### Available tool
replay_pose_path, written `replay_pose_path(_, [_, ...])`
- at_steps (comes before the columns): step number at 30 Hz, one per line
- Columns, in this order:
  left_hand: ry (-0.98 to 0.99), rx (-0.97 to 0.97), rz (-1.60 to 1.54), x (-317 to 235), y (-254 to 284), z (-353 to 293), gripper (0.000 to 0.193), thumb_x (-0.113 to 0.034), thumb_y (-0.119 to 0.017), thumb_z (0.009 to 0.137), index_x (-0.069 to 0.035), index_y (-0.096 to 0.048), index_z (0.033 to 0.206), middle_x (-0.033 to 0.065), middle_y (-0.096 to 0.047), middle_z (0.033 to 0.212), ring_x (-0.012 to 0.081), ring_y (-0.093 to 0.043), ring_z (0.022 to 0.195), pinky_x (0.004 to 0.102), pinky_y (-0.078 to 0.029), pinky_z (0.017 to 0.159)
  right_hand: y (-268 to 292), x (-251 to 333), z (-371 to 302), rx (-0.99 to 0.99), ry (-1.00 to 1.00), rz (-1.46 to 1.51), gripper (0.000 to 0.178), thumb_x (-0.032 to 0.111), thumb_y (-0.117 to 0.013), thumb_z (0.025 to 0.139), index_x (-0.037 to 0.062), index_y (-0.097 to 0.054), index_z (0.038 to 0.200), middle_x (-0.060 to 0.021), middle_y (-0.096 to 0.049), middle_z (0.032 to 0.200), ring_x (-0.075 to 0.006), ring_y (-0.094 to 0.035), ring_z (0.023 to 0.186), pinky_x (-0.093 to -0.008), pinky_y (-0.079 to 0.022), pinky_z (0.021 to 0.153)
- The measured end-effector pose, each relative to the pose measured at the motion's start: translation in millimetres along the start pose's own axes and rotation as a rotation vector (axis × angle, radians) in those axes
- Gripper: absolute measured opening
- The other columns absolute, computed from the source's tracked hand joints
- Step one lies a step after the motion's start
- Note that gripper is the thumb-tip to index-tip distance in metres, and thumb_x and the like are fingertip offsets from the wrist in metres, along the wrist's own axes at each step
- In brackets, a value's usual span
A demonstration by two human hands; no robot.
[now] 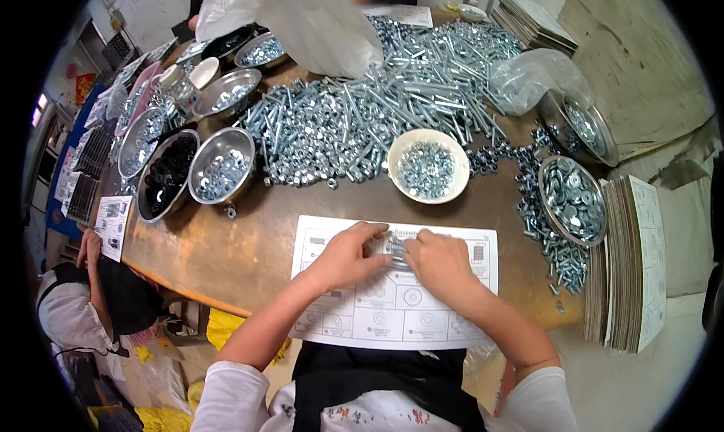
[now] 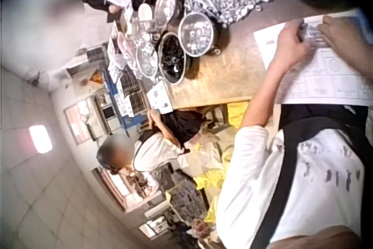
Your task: The person sorts metal fasteners, including bolts, nuts, and washers, from bowls and piles on a table. They place the items onto a printed instruction sheet, aligning them with diagrams, and then move the sorted items into a plastic bag.
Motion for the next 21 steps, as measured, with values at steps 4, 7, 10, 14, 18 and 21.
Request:
replay_pose_path(4, [-0.133, -0.358, 0.249, 8.5, 55.2, 38.1, 0.030, -0.019, -0.067, 0.090, -0.004, -0.068, 0.117, 0.0140, -0.066, 0.098, 0.0259, -0.064, 0.077, 0.0377, -0.052, 0.071, -11.0, 2.2, -5.3, -0.044, -0.011, 0.008, 0.009, 0.007, -0.063, 0.081, 0.0040, -0.067, 0.088, -0.0090, -0.061, 0.082, -0.0256, -0.069, 0.070, -0.0381, -0.055, 0.058])
replay_pose_path(7, [-0.192, -0.588, 0.519, 5.6, 84.6, 75.3, 0.025, -0.023, -0.065, 0.091, -0.004, -0.068, 0.105, 0.0135, -0.064, 0.097, 0.0332, -0.066, 0.082, 0.0442, -0.052, 0.070, -9.1, 4.8, -13.3, -0.151, 0.015, 0.003, 0.016, 0.006, -0.064, 0.079, 0.0036, -0.068, 0.095, -0.0069, -0.059, 0.080, -0.0231, -0.068, 0.071, -0.0354, -0.054, 0.057])
replay_pose_path(10, [-0.097, -0.442, 0.780, 5.9, 79.6, 117.6, 0.023, -0.027, -0.068, 0.088, -0.004, -0.071, 0.091, 0.0133, -0.068, 0.090, 0.0349, -0.068, 0.080, 0.0447, -0.054, 0.069, 2.1, 3.2, -19.6, -0.215, 0.028, 0.054, 0.022, 0.006, -0.065, 0.079, 0.0049, -0.069, 0.101, -0.0054, -0.058, 0.080, -0.0207, -0.066, 0.071, -0.0340, -0.054, 0.056])
replay_pose_path(14, [0.012, -0.364, 0.913, -1.4, 70.1, 152.5, 0.024, -0.027, -0.071, 0.083, -0.004, -0.072, 0.075, 0.0125, -0.070, 0.079, 0.0327, -0.071, 0.078, 0.0437, -0.056, 0.066, 24.5, -7.4, -33.7, -0.256, -0.019, 0.174, 0.019, 0.008, -0.067, 0.082, 0.0075, -0.070, 0.101, -0.0044, -0.059, 0.082, -0.0205, -0.065, 0.069, -0.0342, -0.053, 0.056])
replay_pose_path(18, [0.025, -0.365, 0.985, -2.1, 67.8, 168.5, 0.015, -0.021, -0.068, 0.084, -0.006, -0.067, 0.084, 0.0116, -0.070, 0.089, 0.0306, -0.072, 0.083, 0.0422, -0.057, 0.068, 35.4, -15.0, -49.1, -0.286, -0.050, 0.215, 0.015, 0.010, -0.071, 0.084, 0.0079, -0.071, 0.099, -0.0046, -0.061, 0.082, -0.0226, -0.065, 0.068, -0.0348, -0.053, 0.056])
replay_pose_path(21, [-0.164, -0.371, 1.055, -11.3, 65.9, 172.7, 0.013, -0.018, -0.067, 0.085, -0.007, -0.063, 0.090, 0.0108, -0.068, 0.095, 0.0299, -0.069, 0.089, 0.0417, -0.057, 0.071, 45.8, -22.3, -58.2, -0.356, -0.084, 0.282, 0.015, 0.010, -0.072, 0.083, 0.0075, -0.071, 0.097, -0.0062, -0.063, 0.080, -0.0245, -0.066, 0.066, -0.0355, -0.053, 0.056])
Point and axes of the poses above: each hand's wrist, its own z-axis towards the middle knuckle, its own y-axis out of the back of the hand, x = y × z, the point moved 10 cm from there along z, towards the middle knuckle
